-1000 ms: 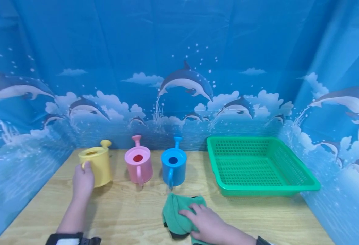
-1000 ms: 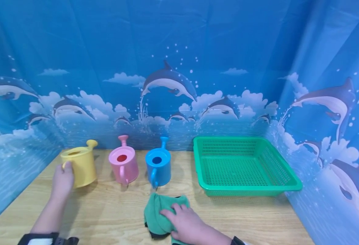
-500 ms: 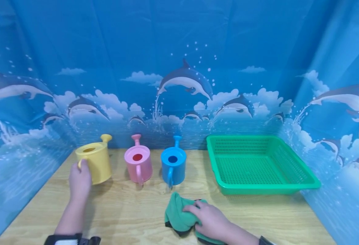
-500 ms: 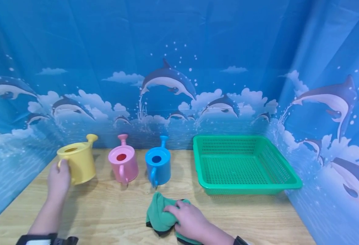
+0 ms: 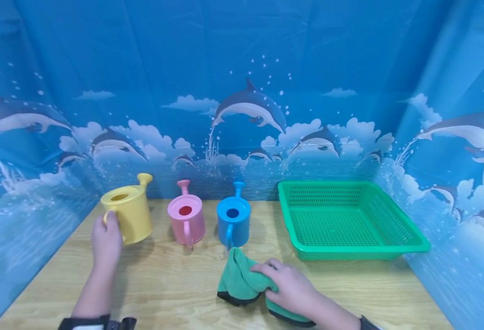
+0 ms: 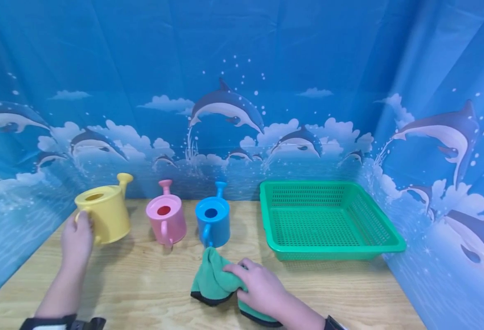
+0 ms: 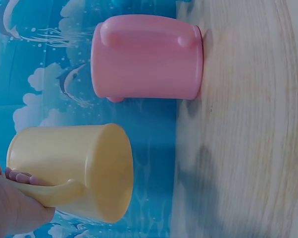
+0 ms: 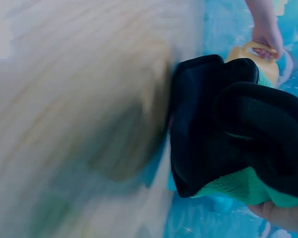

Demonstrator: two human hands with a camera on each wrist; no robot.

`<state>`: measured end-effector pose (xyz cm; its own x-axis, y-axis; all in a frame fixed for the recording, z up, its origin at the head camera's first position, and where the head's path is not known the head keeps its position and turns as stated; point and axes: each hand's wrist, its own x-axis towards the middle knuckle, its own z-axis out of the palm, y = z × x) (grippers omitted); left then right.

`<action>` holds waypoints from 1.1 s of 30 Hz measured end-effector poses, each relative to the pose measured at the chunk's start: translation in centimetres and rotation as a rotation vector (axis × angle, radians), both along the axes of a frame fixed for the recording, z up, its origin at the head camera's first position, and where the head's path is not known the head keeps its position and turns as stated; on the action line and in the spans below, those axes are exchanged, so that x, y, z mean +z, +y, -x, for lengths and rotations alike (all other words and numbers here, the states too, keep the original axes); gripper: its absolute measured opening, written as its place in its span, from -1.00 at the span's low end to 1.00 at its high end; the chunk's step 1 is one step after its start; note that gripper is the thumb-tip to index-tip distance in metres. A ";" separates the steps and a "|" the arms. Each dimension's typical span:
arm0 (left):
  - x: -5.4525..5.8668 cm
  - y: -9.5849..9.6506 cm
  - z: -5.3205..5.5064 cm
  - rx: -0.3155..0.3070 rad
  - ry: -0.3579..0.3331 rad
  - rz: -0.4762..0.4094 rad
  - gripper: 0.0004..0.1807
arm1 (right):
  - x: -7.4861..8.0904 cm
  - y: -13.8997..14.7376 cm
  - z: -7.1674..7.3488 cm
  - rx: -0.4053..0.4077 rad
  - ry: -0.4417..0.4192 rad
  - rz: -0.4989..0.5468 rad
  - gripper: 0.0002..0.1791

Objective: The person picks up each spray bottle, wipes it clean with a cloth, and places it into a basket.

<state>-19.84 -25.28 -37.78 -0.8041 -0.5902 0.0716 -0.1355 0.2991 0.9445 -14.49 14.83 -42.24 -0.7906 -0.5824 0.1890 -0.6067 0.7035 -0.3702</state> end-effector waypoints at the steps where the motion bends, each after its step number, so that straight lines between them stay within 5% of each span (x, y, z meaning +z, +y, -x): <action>1: 0.1 0.0 -0.1 0.000 0.002 -0.003 -0.47 | 0.3 0.0 -0.1 -0.004 0.012 0.014 -0.39; 12: 2.0 1.4 -1.6 -0.002 0.031 -0.053 -0.54 | 3.3 1.0 -0.6 -0.088 0.072 0.111 -0.36; 23: 4.4 4.0 -3.7 -0.032 0.188 -0.084 -0.72 | 5.6 1.3 -1.2 -0.221 0.035 0.238 -0.40; 33: 6.4 6.6 -5.8 -0.121 0.348 -0.208 -0.71 | 6.9 2.4 -2.0 -0.257 0.232 0.351 -0.41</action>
